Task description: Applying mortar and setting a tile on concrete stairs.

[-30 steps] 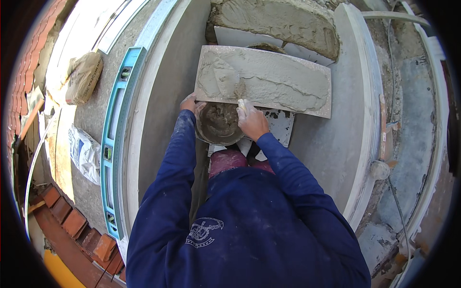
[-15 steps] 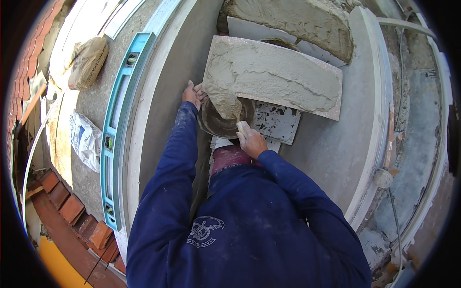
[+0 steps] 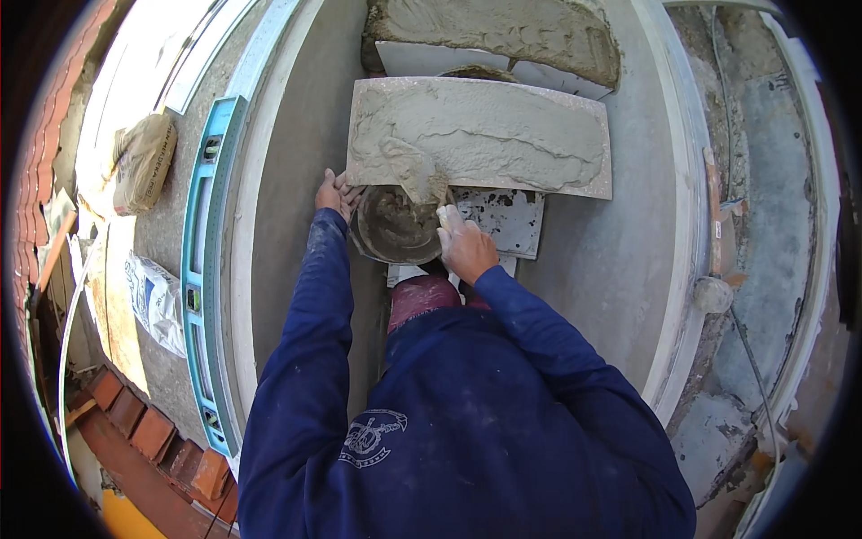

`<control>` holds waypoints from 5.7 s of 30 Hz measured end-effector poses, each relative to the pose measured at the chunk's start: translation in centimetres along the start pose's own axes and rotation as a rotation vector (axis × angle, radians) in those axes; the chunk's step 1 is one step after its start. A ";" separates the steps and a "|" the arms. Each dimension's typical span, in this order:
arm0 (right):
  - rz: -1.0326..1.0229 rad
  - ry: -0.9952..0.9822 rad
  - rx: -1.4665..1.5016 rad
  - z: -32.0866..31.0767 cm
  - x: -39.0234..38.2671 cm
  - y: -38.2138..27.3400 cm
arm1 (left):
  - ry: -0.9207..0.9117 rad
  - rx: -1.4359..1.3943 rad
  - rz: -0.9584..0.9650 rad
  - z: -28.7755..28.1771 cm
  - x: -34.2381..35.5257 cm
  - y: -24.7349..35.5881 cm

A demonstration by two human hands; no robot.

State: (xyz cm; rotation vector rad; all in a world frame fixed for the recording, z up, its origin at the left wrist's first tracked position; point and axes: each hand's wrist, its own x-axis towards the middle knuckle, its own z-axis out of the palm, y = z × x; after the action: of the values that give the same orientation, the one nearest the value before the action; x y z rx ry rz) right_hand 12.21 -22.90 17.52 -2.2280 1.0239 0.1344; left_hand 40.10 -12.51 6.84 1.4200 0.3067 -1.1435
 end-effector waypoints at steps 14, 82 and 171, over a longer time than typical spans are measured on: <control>0.243 0.410 0.276 -1.4 -13.8 17.0 | 0.030 -0.128 -0.024 0.5 -0.3 -0.3; -0.233 -0.035 0.152 -14.3 1.6 4.8 | 0.230 -0.059 -0.018 -2.6 -3.4 -5.8; 0.608 0.129 1.192 -15.4 -0.5 16.4 | 0.305 0.404 -0.313 -6.6 -8.3 -20.2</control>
State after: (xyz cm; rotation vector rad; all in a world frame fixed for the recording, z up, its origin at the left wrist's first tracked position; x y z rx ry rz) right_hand -2.45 -39.72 20.79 -0.8373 1.3304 -0.2960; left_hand 23.79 1.66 -0.52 1.9606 0.5509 -1.2882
